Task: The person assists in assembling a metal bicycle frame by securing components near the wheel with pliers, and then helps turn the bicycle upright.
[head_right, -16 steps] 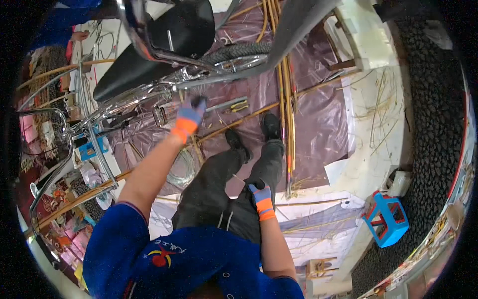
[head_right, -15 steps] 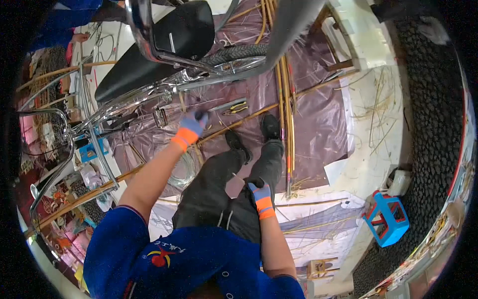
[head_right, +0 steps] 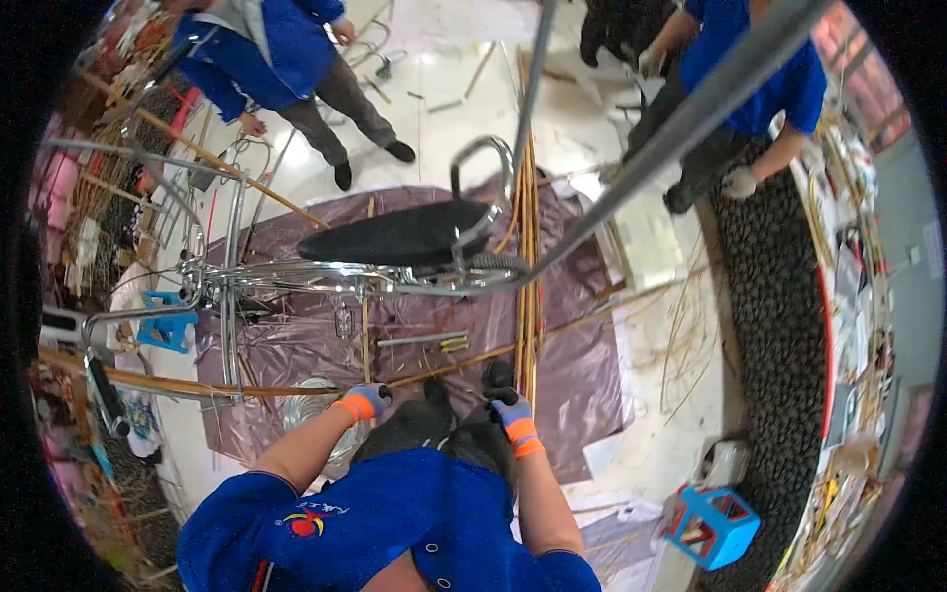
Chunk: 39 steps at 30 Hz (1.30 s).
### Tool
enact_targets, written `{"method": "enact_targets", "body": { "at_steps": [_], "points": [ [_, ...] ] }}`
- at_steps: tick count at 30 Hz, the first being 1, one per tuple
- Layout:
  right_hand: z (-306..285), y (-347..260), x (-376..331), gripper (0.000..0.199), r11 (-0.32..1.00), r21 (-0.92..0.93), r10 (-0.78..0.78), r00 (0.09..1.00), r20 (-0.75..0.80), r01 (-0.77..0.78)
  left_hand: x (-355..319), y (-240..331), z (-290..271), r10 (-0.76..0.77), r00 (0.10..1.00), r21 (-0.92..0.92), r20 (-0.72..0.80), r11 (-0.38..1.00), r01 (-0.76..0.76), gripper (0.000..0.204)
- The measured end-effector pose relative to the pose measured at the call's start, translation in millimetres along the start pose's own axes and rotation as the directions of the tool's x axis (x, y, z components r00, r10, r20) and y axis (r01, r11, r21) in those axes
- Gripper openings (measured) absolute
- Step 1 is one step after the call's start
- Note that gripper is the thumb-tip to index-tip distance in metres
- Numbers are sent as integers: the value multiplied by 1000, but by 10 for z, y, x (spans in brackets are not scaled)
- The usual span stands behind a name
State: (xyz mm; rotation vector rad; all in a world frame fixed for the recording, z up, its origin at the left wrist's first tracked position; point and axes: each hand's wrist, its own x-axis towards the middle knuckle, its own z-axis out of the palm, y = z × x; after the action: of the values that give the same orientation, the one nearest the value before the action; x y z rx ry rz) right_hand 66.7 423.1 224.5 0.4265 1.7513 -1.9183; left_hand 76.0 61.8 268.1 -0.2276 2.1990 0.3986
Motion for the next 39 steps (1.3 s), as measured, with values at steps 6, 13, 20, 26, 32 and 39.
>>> {"method": "enact_targets", "body": {
  "at_steps": [6,13,20,26,32,39],
  "points": [
    [-28,-1599,64,24,997,12,-71,992,103,70,-400,-28,-337,-19,946,-282,-324,956,-77,37],
    [685,-2318,317,25,918,-339,-86,939,334,204,-764,-1110,713,-436,857,-652,-274,740,168,44],
    [1180,-3017,305,21,858,-398,-97,863,496,326,-1426,-1620,2234,-261,957,8,-127,964,264,39],
    [1301,-3982,460,30,741,-139,-556,717,420,657,-1097,-1094,2242,-129,964,-154,-232,983,95,37],
    [1275,-4259,1078,26,654,-199,-702,684,199,730,-758,-659,1776,-380,864,-639,-330,764,92,28],
    [1137,-3863,1261,27,411,-468,-827,536,168,782,-1191,-441,807,-477,876,-930,-74,349,112,21]
  ]
}}
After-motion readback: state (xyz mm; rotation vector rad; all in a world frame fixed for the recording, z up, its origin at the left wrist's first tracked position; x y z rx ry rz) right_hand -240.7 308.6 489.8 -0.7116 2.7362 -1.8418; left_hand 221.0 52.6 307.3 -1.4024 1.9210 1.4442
